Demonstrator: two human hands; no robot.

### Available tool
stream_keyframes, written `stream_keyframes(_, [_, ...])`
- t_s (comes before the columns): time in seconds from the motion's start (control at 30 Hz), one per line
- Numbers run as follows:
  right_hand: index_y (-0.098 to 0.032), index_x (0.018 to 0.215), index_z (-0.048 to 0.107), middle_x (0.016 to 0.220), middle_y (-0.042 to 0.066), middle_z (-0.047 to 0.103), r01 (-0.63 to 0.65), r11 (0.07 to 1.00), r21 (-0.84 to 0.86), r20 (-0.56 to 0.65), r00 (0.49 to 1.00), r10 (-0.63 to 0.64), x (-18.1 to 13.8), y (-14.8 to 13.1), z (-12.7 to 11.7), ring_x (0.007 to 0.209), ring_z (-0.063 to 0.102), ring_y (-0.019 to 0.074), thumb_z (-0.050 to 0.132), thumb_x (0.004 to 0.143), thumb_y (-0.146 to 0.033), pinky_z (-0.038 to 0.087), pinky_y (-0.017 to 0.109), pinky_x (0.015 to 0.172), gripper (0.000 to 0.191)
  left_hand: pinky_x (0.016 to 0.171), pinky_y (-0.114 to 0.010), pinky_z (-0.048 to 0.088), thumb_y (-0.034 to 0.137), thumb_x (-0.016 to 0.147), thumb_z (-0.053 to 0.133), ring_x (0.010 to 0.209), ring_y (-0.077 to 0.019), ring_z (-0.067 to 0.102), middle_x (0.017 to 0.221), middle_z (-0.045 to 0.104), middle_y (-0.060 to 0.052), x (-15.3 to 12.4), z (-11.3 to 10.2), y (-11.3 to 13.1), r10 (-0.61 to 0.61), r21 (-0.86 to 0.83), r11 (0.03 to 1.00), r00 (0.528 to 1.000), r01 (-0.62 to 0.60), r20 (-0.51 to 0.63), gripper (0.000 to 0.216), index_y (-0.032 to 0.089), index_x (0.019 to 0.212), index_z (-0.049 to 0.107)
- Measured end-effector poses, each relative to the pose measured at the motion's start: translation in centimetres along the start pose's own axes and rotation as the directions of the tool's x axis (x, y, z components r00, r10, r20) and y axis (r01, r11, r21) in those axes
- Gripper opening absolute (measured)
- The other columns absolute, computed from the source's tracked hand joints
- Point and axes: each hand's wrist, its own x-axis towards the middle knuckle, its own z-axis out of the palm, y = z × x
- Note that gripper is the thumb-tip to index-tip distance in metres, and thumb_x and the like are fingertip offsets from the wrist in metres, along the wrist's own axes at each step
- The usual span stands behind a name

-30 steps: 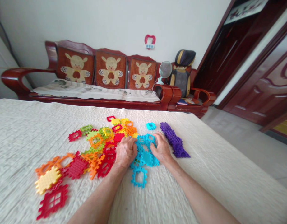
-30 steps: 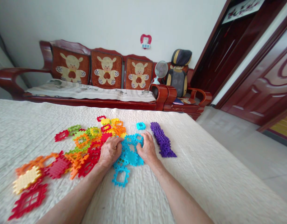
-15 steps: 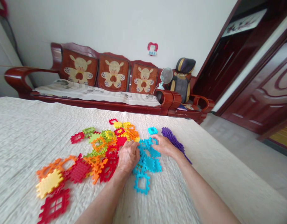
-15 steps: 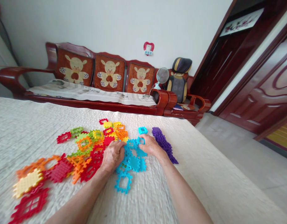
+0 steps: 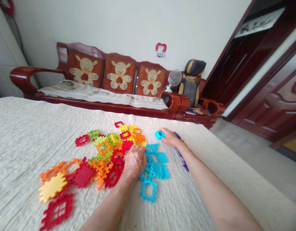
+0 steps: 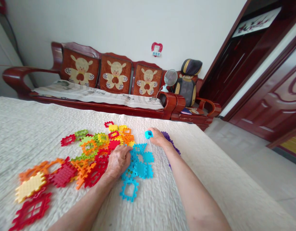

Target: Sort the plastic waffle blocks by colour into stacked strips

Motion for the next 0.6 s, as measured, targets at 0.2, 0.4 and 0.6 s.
stream_keyframes(0.2, [-0.016,0.122,0.054,0.13,0.012,0.057,0.05,0.999,-0.016,0.101,0.994,-0.048,0.6,0.5,0.1,0.12,0.053,0.0232,0.055,0.058,-0.001,0.041,0.036,0.103,0.065,0.072,-0.028,0.042,0.015,0.085,0.045,0.082,-0.0189,0.057,0.08,0.066,-0.003,-0.1,0.1,-0.1,0.005,0.003,1.0,1.0,-0.005,-0.01,0.026,0.023,0.091,0.069])
stream_keyframes(0.4, [-0.018,0.126,0.053,0.133,0.01,0.056,0.042,0.998,-0.036,0.234,0.972,-0.033,2.2,0.4,0.4,0.121,0.053,0.0231,0.057,0.057,-0.002,0.041,0.034,0.102,0.07,0.072,-0.028,0.043,0.014,0.085,0.045,0.081,-0.0191,0.056,0.08,0.066,-0.003,-0.1,0.2,-0.1,0.012,0.006,1.0,1.0,-0.012,-0.015,0.026,0.023,0.091,0.069])
stream_keyframes(0.6, [-0.021,0.124,0.056,0.126,0.009,0.059,-0.003,0.997,-0.081,0.312,0.95,0.028,3.2,0.3,0.3,0.116,0.054,0.0244,0.062,0.059,-0.007,0.042,0.033,0.099,0.067,0.073,-0.028,0.044,0.013,0.084,0.045,0.082,-0.0188,0.056,0.082,0.067,-0.003,0.0,0.0,-0.1,0.015,0.006,1.0,1.0,-0.015,0.0,0.028,0.022,0.093,0.069])
